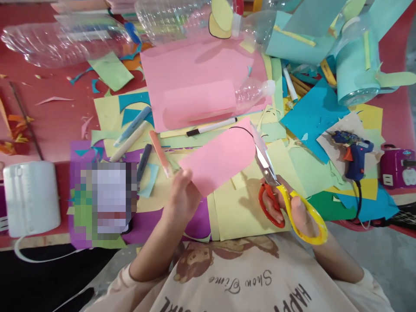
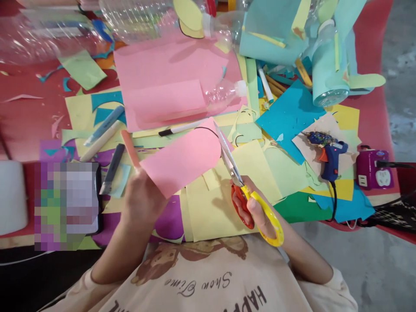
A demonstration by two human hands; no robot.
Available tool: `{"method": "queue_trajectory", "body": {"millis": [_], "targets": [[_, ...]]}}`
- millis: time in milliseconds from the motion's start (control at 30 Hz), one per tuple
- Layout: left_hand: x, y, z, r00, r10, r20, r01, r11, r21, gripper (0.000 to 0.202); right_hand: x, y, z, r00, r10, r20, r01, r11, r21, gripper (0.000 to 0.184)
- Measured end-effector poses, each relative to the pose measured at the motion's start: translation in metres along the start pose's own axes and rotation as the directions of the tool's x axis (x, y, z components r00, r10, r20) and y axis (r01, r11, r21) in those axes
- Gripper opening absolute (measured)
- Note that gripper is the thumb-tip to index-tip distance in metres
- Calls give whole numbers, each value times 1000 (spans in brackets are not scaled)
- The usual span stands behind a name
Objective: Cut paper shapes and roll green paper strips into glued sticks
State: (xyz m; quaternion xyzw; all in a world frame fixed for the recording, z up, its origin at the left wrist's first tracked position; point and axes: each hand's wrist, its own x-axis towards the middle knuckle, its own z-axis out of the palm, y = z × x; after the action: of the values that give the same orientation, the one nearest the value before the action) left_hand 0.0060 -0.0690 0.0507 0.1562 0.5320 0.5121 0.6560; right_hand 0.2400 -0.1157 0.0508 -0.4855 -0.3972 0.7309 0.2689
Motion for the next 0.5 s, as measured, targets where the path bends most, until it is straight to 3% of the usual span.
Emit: {"method": "queue_trajectory", "body": {"millis": [167, 267, 500], "targets": [[7, -16, -6, 998, 3, -55, 9, 975, 224, 28, 1, 1, 6, 997, -70, 26, 67, 993, 98, 66], [7, -17, -11, 1000, 7, -7, -4, 933, 361, 21, 2, 2, 4, 997, -78, 10, 76, 991, 113, 67], [5, -10, -17, 1000, -4, -14, 10, 890, 456, 17, 1, 6, 1, 1000, -22, 6, 21, 994, 111, 69]]}}
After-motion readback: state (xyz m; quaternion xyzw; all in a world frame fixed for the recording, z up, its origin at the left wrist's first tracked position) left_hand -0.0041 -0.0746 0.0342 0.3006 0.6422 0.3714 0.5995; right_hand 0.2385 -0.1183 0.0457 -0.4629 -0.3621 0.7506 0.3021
